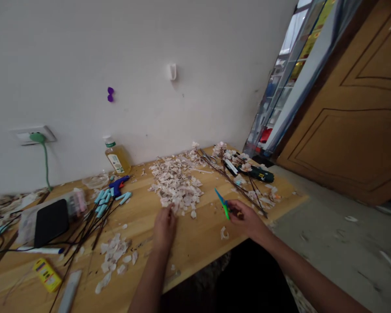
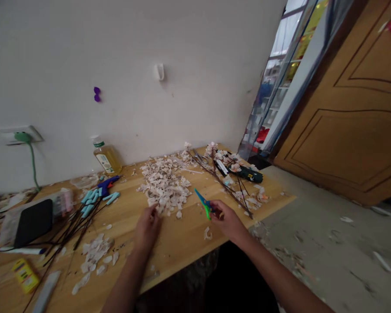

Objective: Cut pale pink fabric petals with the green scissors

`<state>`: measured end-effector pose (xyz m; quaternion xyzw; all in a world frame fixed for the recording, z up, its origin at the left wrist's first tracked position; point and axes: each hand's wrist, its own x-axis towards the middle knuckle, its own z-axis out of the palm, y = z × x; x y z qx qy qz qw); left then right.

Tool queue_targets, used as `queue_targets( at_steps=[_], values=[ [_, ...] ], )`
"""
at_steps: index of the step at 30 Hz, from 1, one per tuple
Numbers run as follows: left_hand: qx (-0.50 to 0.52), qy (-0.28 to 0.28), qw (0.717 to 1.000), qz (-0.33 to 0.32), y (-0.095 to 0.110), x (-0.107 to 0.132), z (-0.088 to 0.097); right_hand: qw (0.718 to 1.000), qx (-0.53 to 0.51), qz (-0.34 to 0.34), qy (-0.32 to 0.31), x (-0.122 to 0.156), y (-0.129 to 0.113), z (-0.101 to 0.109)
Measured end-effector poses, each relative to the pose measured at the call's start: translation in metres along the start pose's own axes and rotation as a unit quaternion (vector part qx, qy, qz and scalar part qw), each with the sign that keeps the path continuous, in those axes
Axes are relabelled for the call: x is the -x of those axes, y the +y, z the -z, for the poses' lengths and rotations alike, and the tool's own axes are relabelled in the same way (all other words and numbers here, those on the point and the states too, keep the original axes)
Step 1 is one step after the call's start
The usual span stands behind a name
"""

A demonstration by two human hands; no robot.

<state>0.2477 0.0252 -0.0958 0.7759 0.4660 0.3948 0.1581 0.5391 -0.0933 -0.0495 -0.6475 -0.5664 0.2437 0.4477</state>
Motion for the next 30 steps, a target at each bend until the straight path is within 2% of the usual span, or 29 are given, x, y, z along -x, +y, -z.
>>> queue_targets(
  at_steps=[2, 4, 6, 10, 11, 12, 13, 15, 16, 17, 18, 20, 22, 25, 27, 28, 30],
  values=[
    [0.042, 0.061, 0.995, 0.064, -0.001, -0.002, 0.002, 0.989, -0.133, -0.06, 0.01, 0.028, 0.0, -0.013],
    [0.069, 0.09, 0.99, 0.079, -0.001, -0.004, 0.004, 0.972, -0.202, -0.115, 0.022, 0.049, -0.004, -0.025],
    [0.084, 0.095, 0.989, 0.077, -0.001, -0.005, 0.004, 0.957, -0.248, -0.148, 0.008, 0.06, -0.009, -0.035],
    [0.123, 0.077, 0.986, 0.082, 0.001, -0.005, 0.002, 0.929, -0.301, -0.177, -0.123, 0.057, -0.006, -0.048],
    [0.136, 0.076, 0.984, 0.09, 0.001, -0.005, 0.002, 0.927, -0.297, -0.179, -0.141, 0.052, -0.002, -0.05],
    [0.152, 0.077, 0.98, 0.102, 0.001, -0.004, 0.002, 0.933, -0.285, -0.176, -0.13, 0.045, 0.003, -0.051],
    [0.173, 0.077, 0.975, 0.117, 0.001, -0.004, 0.001, 0.944, -0.272, -0.168, -0.076, 0.036, 0.008, -0.051],
    [0.23, 0.072, 0.959, 0.151, 0.0, -0.004, 0.0, 0.96, -0.224, -0.134, 0.104, 0.014, 0.016, -0.049],
    [0.262, 0.067, 0.949, 0.165, 0.0, -0.004, 0.0, 0.952, -0.207, -0.102, 0.201, 0.003, 0.018, -0.049],
    [0.291, 0.063, 0.938, 0.176, -0.001, -0.004, 0.0, 0.942, -0.202, -0.071, 0.26, -0.008, 0.017, -0.051],
    [0.317, 0.06, 0.928, 0.186, -0.001, -0.004, 0.0, 0.938, -0.2, -0.041, 0.281, -0.017, 0.015, -0.054],
    [0.358, 0.061, 0.909, 0.203, -0.002, -0.005, 0.001, 0.943, -0.208, -0.004, 0.259, -0.027, 0.005, -0.066],
    [0.394, 0.069, 0.889, 0.221, -0.003, -0.005, 0.003, 0.949, -0.247, 0.004, 0.196, -0.031, -0.008, -0.085],
    [0.434, 0.104, 0.859, 0.25, -0.005, -0.006, 0.006, 0.937, -0.345, -0.038, 0.049, -0.031, -0.025, -0.115],
    [0.442, 0.124, 0.849, 0.261, -0.007, -0.006, 0.007, 0.926, -0.367, -0.071, -0.043, -0.036, -0.03, -0.129],
    [0.442, 0.129, 0.848, 0.263, -0.008, -0.006, 0.007, 0.926, -0.364, -0.08, -0.06, -0.041, -0.032, -0.134],
    [0.438, 0.128, 0.851, 0.26, -0.01, -0.006, 0.007, 0.931, -0.352, -0.084, -0.049, -0.055, -0.031, -0.14]
  ],
)
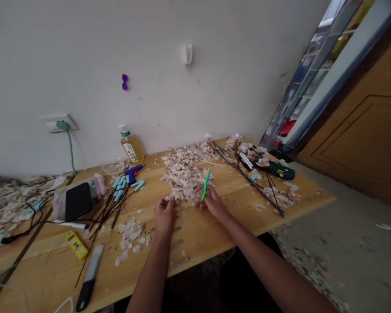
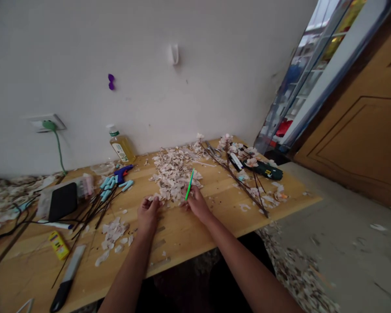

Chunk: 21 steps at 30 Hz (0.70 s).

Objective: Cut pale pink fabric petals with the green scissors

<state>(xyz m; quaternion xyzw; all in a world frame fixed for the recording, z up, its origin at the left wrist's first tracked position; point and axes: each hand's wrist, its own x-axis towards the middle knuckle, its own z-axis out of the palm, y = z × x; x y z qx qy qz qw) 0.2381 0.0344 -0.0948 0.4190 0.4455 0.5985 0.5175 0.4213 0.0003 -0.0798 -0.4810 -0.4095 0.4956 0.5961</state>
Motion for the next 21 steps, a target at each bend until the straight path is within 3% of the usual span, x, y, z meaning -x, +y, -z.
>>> queue_targets(
  at_steps=[5, 8, 11, 14, 16, 21],
  values=[
    [-0.025, -0.023, 0.999, -0.01, -0.001, -0.001, 0.001, 0.996, 0.007, 0.038, 0.079, -0.038, -0.005, 0.021],
    [-0.057, -0.027, 0.998, -0.01, 0.001, 0.0, -0.001, 0.986, 0.029, 0.108, 0.121, -0.037, -0.013, 0.041],
    [-0.079, -0.04, 0.996, -0.015, 0.004, 0.001, -0.004, 0.977, 0.075, 0.131, 0.148, -0.012, -0.014, 0.047],
    [-0.072, -0.051, 0.996, -0.006, 0.008, 0.004, -0.007, 0.973, 0.173, 0.114, 0.102, 0.027, 0.0, 0.035],
    [-0.065, -0.034, 0.997, -0.012, 0.012, 0.007, -0.01, 0.961, 0.25, 0.101, 0.057, 0.051, 0.012, 0.023],
    [-0.044, 0.02, 0.997, -0.054, 0.017, 0.019, -0.02, 0.941, 0.318, 0.093, 0.064, 0.073, 0.026, 0.006]
  ],
)
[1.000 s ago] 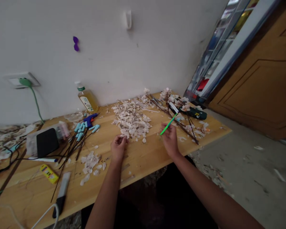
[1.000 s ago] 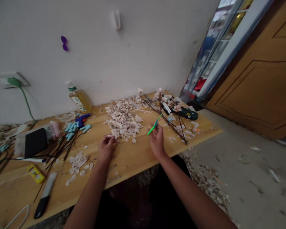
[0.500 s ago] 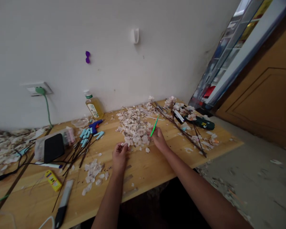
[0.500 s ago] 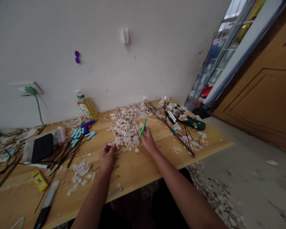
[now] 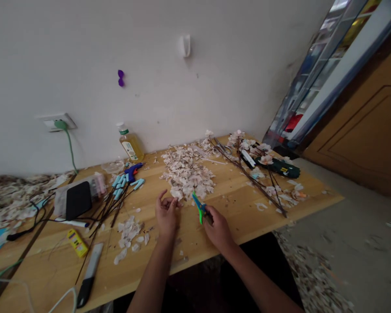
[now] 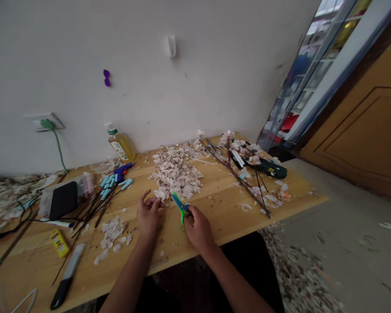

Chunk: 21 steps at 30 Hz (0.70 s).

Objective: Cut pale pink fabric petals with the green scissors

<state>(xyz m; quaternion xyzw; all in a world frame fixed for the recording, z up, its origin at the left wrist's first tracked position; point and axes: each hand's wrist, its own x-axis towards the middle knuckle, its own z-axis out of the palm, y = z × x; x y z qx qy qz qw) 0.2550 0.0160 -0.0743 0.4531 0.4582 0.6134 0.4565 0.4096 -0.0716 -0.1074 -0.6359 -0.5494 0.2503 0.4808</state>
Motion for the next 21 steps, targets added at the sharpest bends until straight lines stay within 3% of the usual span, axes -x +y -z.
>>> queue_targets(
  at_steps=[4, 9, 14, 21],
  values=[
    [0.046, -0.02, 0.998, 0.043, -0.003, 0.014, -0.008, 0.999, -0.027, -0.016, -0.024, -0.008, -0.002, 0.002],
    [0.063, -0.076, 0.994, 0.056, -0.011, 0.028, -0.015, 0.969, -0.233, -0.055, -0.068, -0.01, -0.005, 0.003],
    [0.038, -0.194, 0.978, 0.064, -0.018, 0.039, -0.02, 0.945, -0.314, -0.092, -0.012, -0.012, -0.006, 0.006],
    [0.007, -0.206, 0.977, 0.051, -0.02, 0.041, -0.021, 0.937, -0.33, -0.098, 0.054, -0.015, -0.001, 0.008]
  ],
)
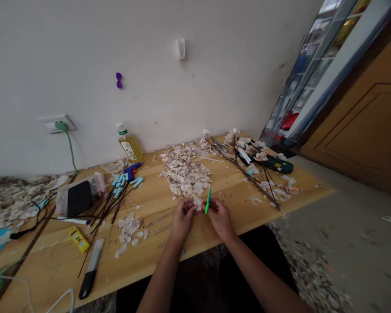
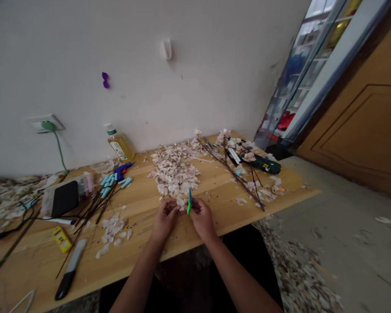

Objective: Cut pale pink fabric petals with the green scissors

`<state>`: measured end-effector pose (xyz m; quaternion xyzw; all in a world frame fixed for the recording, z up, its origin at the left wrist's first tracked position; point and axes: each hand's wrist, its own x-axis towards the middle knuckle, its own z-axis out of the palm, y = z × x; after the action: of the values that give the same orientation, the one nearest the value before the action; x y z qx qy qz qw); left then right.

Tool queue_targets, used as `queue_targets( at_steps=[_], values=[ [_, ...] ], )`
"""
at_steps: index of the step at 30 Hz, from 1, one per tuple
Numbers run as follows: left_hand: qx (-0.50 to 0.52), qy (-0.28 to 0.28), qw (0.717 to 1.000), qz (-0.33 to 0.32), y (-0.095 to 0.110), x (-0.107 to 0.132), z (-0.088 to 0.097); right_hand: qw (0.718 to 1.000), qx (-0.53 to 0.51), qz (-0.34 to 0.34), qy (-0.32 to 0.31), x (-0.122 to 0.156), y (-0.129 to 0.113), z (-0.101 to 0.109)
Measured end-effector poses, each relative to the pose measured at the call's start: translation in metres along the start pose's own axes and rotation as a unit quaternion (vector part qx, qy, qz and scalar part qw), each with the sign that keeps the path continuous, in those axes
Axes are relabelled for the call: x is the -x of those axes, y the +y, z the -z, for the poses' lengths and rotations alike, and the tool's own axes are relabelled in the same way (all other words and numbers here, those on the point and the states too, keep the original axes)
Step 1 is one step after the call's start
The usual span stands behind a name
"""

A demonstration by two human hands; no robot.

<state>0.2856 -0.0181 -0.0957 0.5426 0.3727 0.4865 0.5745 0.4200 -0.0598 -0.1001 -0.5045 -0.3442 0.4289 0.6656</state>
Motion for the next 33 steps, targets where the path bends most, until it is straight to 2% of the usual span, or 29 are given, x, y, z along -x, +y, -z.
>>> queue_targets(
  at_steps=[2, 7, 12, 16, 20, 23, 28, 33],
  values=[
    [-0.01, -0.001, 1.0, -0.003, -0.001, -0.001, 0.0, 1.0, 0.016, 0.016, 0.005, -0.001, 0.001, 0.0],
    [-0.058, 0.043, 0.996, -0.048, -0.006, 0.0, 0.004, 0.998, 0.048, 0.046, -0.002, 0.001, 0.005, 0.001],
    [-0.139, 0.02, 0.988, -0.058, -0.004, 0.002, 0.007, 0.997, 0.057, 0.054, -0.021, 0.003, 0.01, 0.001],
    [-0.004, -0.01, 1.0, 0.008, 0.0, 0.0, 0.005, 0.998, 0.055, 0.035, -0.025, 0.003, 0.006, 0.0],
    [0.1, -0.056, 0.991, 0.07, 0.003, -0.001, 0.005, 0.998, 0.051, 0.027, -0.036, 0.003, 0.004, 0.001],
    [0.129, -0.066, 0.985, 0.091, 0.004, -0.001, 0.005, 0.998, 0.045, 0.029, -0.038, 0.002, 0.006, 0.002],
    [0.152, -0.027, 0.981, 0.117, -0.001, -0.001, 0.006, 0.998, 0.044, 0.025, -0.026, 0.001, 0.008, 0.002],
    [0.14, -0.02, 0.982, 0.126, -0.003, -0.001, 0.007, 0.998, 0.058, 0.027, -0.022, 0.002, 0.005, 0.0]
  ],
)
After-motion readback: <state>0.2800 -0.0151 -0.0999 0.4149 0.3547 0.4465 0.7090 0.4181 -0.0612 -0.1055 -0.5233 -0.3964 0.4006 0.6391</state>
